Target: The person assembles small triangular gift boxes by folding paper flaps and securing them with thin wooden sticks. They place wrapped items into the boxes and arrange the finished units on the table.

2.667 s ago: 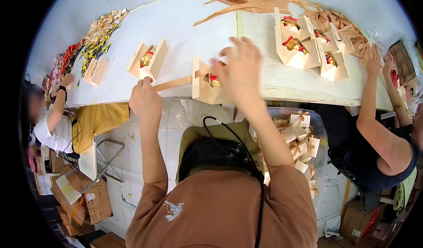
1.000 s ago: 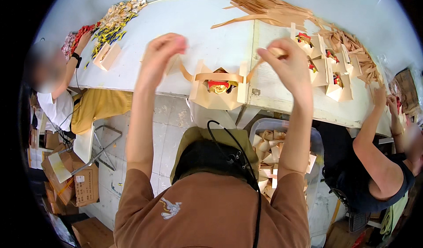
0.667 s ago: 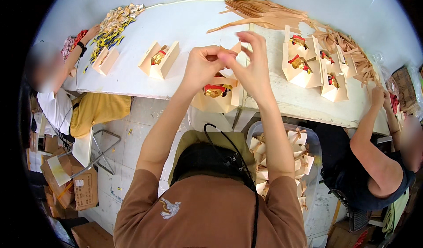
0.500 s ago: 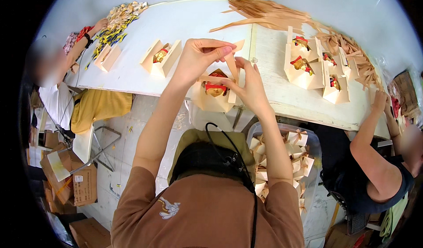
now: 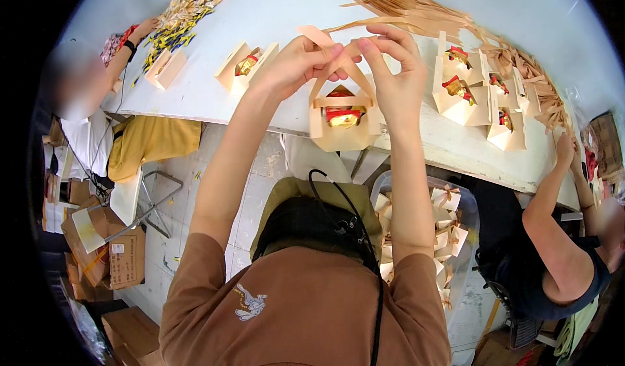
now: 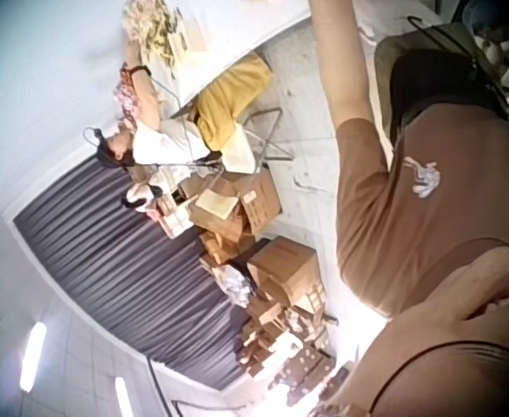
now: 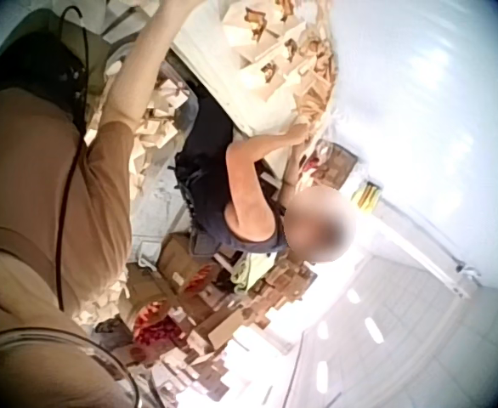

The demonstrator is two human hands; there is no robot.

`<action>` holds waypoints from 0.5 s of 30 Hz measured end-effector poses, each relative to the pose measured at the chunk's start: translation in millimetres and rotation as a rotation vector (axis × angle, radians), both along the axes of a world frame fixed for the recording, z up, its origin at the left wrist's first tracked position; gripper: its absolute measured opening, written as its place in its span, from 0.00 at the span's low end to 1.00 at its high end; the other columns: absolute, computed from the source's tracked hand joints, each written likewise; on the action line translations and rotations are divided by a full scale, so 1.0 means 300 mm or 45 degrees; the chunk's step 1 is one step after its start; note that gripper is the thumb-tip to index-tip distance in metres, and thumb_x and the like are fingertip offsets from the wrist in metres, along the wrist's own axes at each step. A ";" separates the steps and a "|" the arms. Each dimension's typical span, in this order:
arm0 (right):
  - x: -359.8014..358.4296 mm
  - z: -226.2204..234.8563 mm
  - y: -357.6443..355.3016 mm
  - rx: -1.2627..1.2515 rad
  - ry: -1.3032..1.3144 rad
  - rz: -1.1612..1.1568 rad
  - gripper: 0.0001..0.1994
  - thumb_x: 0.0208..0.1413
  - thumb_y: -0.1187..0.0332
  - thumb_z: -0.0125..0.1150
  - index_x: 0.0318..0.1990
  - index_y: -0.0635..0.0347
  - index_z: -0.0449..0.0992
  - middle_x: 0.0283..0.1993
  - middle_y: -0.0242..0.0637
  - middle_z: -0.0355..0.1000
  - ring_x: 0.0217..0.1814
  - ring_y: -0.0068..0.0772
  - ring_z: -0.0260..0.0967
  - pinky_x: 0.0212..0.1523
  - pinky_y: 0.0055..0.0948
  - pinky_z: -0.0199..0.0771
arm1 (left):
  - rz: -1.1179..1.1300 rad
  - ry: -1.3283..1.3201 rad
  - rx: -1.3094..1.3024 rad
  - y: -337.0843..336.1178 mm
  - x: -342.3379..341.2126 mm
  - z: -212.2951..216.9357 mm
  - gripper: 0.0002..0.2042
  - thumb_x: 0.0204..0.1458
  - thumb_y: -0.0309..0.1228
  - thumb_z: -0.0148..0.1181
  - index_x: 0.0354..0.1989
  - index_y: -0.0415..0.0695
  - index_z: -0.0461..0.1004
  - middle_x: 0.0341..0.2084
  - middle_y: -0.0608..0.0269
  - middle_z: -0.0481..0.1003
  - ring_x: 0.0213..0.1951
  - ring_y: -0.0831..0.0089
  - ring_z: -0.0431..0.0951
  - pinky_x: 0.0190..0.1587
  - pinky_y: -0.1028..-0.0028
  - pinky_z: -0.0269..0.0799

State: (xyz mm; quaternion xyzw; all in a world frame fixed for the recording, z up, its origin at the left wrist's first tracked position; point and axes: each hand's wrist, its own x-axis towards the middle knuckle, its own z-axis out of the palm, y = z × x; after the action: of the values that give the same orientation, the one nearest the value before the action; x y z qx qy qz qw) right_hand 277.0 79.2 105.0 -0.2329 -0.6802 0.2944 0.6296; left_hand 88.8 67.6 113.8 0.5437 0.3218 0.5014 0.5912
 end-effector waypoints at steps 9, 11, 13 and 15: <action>0.018 -0.043 0.085 -0.712 -0.146 0.608 0.27 0.69 0.47 0.39 0.58 0.60 0.71 0.54 0.39 0.71 0.59 0.33 0.67 0.58 0.33 0.67 | 0.062 0.603 0.442 0.011 0.015 -0.037 0.06 0.45 0.18 0.64 0.28 0.40 0.72 0.33 0.58 0.79 0.39 0.65 0.80 0.44 0.70 0.76; 0.025 -0.091 0.143 -0.801 -0.343 0.554 0.26 0.69 0.47 0.40 0.56 0.60 0.72 0.52 0.38 0.72 0.53 0.29 0.69 0.55 0.31 0.69 | 0.315 0.987 0.919 -0.032 0.055 -0.011 0.07 0.41 0.17 0.62 0.26 0.39 0.70 0.31 0.59 0.77 0.35 0.63 0.79 0.41 0.68 0.76; 0.016 -0.082 0.146 -0.876 -0.494 0.588 0.24 0.69 0.49 0.43 0.54 0.61 0.73 0.46 0.33 0.74 0.43 0.22 0.67 0.52 0.27 0.69 | 0.564 1.265 1.508 -0.022 0.058 -0.055 0.08 0.39 0.19 0.62 0.26 0.39 0.69 0.31 0.60 0.73 0.33 0.60 0.76 0.38 0.66 0.74; 0.000 -0.088 0.117 -0.805 -0.471 0.625 0.23 0.68 0.50 0.45 0.53 0.61 0.73 0.43 0.31 0.74 0.42 0.18 0.65 0.52 0.24 0.68 | 0.734 1.348 1.866 -0.012 0.057 -0.086 0.07 0.40 0.21 0.62 0.27 0.41 0.70 0.33 0.61 0.72 0.35 0.60 0.75 0.38 0.66 0.74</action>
State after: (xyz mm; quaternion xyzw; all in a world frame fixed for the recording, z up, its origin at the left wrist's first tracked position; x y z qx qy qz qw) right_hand 276.9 114.3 78.6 -0.2946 -0.6932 0.5822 0.3063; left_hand 105.9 63.9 88.0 0.8358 0.2751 0.3934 -0.2665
